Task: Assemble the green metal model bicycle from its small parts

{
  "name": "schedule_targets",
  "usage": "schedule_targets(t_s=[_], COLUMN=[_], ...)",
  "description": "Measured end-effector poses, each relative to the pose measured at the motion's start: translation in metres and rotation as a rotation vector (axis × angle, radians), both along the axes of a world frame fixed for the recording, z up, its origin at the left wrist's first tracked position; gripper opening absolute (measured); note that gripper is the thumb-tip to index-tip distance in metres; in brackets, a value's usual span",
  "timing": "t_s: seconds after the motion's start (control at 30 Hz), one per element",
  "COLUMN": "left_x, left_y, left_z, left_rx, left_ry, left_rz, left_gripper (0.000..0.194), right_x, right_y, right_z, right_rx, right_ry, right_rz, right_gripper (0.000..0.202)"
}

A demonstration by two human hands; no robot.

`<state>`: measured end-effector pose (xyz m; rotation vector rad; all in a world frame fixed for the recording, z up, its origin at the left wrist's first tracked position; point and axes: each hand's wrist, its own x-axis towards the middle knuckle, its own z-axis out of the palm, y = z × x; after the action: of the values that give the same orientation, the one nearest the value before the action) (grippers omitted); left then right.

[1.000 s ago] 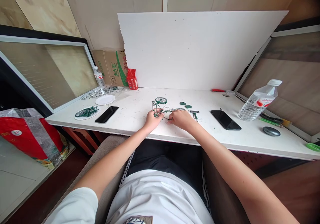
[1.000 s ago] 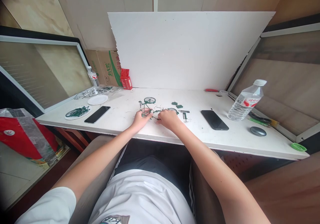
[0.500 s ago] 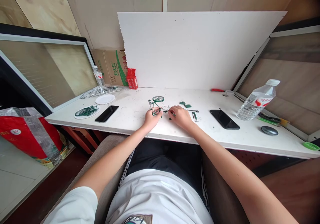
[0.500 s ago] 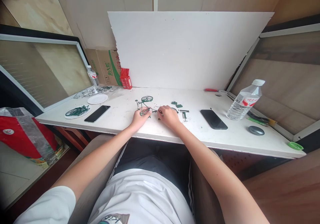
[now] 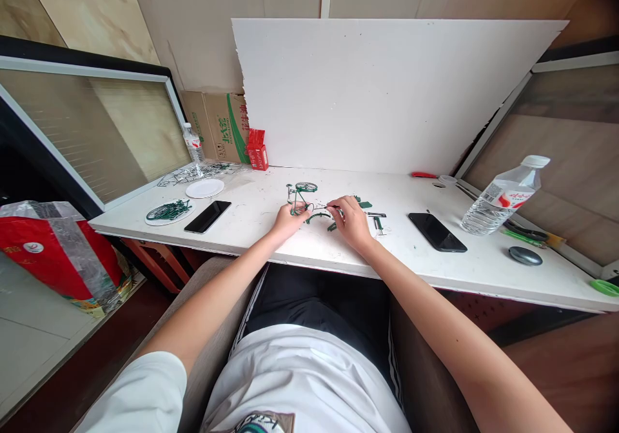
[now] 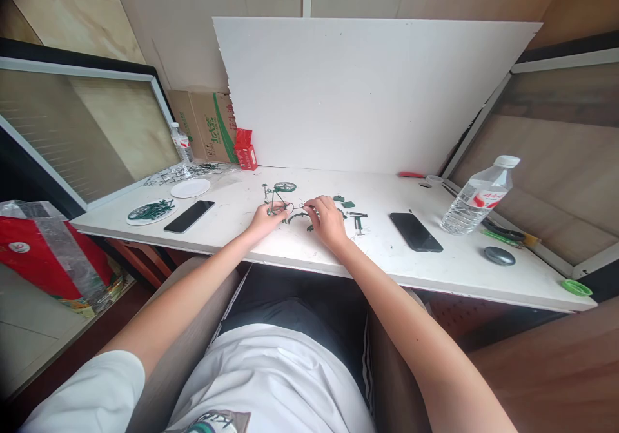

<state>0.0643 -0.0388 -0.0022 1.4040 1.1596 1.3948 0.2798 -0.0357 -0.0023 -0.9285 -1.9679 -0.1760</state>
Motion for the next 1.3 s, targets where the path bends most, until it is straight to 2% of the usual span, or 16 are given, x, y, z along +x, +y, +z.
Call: schedule_targets(t_s=[0.1,0.17,0.33,0.47,0.77,1.0,1.3], left_x=[-0.012,-0.015,-0.009,-0.001,0.012,0.012,0.013], left_y=[0.005,0.009,0.017,0.021,0.02,0.025,0.021], left_z=[0.008,0.009,0.001,-0.007,-0.02,-0.026,-0.023], left_rx=[-0.004,-0.031,-0.123,-0.128,0.115,0.133,0.119], left_ry=[0.015,0.002,-0.074,-0.086,0.136,0.127,0.135], left_rz=[0.042,0.027,-0.045,-0.09,-0.055,-0.081,-0.061], left_gripper=[0.037,0.038,0.04,0.036,0.034,0.035,0.034], right_x=[-0.003,-0.006,-0.013,-0.014,0.006,0.001,-0.002], right_y=[-0.002,-0.003,-0.006,-0.008,-0.014,-0.02,-0.027], right_z=[0.0,0.001,0.0,-0.001,0.001,0.001,0.005], right_rx=[0.013,0.03,0.138,0.118,-0.117,-0.124,-0.067], right_ry=[-0.007,-0.033,-0.113,-0.087,0.18,0.095,0.114], right_rz=[0.012,0.013,-0.027,-0.055,0.014,0.023,0.021], right_gripper=[0.018,0.017,0.016,0.016,0.015,0.015,0.008])
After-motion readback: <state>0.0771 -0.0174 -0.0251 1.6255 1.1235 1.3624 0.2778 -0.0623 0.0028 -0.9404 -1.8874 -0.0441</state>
